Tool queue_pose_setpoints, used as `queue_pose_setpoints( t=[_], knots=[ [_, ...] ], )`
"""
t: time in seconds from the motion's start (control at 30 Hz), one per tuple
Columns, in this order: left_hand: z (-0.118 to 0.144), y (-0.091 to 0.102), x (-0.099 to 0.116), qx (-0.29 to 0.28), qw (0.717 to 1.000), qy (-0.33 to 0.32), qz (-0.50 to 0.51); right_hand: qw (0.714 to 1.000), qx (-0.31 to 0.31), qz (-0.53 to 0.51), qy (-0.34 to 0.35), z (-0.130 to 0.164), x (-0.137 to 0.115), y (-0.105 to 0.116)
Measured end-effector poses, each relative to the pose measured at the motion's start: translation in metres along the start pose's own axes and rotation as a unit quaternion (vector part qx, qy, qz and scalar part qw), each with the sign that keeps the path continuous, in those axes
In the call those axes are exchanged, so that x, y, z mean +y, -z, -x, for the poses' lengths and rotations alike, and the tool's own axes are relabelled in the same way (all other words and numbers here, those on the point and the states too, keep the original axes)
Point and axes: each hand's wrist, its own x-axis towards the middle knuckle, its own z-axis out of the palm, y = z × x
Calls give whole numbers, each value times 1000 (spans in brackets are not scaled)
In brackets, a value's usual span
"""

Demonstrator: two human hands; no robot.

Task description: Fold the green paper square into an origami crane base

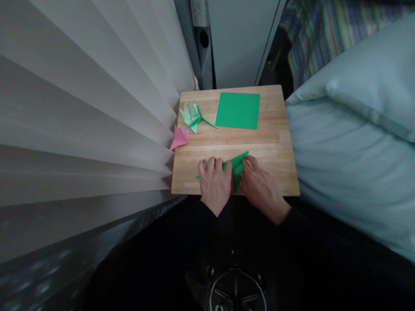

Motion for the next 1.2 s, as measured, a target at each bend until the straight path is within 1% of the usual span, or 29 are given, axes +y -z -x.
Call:
queue_pose_setpoints(
  t=[0.1,0.17,0.23,0.43,0.6,0.67,0.8,0.87,0.93,1.0,1.03,1.07,1.13,1.17,1.2],
  knots=[
    [5,0,6,-31,998,-44,45,1000,27,6,-14,-17,8,0],
    [5,-5,6,-50,992,-69,91,999,49,4,0,-26,13,-1],
    [3,-11,3,-57,987,-78,126,998,61,-1,15,-30,19,-3],
    [0,-25,-7,16,983,-79,167,998,54,-22,30,-28,39,-5],
    [1,-30,-8,27,978,-85,188,997,47,-52,40,-29,42,-2],
    [0,-30,-9,18,977,-86,193,996,40,-81,22,-32,40,-2],
    [0,-29,-10,10,974,-78,212,988,27,-141,-56,-39,36,-3],
    [-1,-30,-9,12,971,-71,228,987,19,-141,-69,-42,36,-2],
    [-2,-30,-7,13,964,-54,259,987,15,-147,-66,-44,36,0],
    [-5,-29,-5,14,948,-11,318,976,9,-206,-69,-45,37,2],
    [-7,-28,-4,14,931,20,365,962,2,-262,-75,-45,37,4],
    [-9,-27,-3,11,905,52,421,940,-8,-330,-82,-45,36,5],
    [-14,-25,-3,6,838,99,537,880,-29,-464,-95,-44,34,7],
    [-16,-24,-3,9,807,115,579,851,-39,-514,-100,-43,33,8],
    [-18,-24,-4,13,785,127,606,829,-48,-547,-103,-43,32,9]
  ],
)
